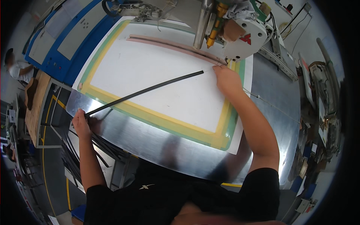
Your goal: Sewing a zipper onto a piece of leather or fabric using an industrial sewing machine.
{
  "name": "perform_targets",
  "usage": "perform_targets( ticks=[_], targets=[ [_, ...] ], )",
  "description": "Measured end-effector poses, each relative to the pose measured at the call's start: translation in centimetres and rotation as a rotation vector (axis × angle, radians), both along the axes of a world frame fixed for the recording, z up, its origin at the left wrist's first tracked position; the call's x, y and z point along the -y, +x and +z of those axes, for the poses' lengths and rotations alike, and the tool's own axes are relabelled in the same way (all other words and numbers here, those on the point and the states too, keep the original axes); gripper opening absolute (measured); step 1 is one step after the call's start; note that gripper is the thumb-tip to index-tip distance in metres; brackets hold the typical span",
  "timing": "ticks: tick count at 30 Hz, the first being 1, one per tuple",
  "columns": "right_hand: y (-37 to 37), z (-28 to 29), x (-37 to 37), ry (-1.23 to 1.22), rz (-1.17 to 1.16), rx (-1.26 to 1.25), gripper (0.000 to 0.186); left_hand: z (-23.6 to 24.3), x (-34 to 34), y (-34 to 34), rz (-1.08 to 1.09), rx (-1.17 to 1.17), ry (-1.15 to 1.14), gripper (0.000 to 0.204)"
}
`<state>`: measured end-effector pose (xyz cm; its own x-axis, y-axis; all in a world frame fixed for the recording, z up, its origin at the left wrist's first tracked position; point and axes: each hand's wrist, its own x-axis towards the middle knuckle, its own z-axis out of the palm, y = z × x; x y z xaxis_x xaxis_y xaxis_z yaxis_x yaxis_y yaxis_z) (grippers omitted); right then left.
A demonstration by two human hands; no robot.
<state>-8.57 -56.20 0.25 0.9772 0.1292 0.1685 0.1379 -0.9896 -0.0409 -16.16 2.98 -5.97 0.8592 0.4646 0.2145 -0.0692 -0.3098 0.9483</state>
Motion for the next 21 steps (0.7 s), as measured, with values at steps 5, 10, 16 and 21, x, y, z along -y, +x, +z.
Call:
perform_targets(
  ticks=[5, 10, 16, 21],
  targets=[
    [-5.4, 1.9, -1.1, 0.072, -0.051, -0.144, 0.029, 3.0, -0.9, -0.9, -0.234, -0.105, 0.181, 0.039],
    [-11.9, 3.5, -2.2, 0.165, 0.152, -0.075, 0.036, 5.4, 2.2, -0.4, -0.782, 0.093, -0.459, 0.043],
    [-17.0, 7.5, -5.8, 0.832, 0.409, -0.783, 0.064, 13.2, 19.4, 1.1, -1.318, 0.173, -0.578, 0.048],
    [-19.4, 8.3, -5.0, 1.905, 0.383, -0.534, 0.116, 16.3, 28.9, -1.2, -1.529, -0.194, -0.533, 0.045]
  ],
)
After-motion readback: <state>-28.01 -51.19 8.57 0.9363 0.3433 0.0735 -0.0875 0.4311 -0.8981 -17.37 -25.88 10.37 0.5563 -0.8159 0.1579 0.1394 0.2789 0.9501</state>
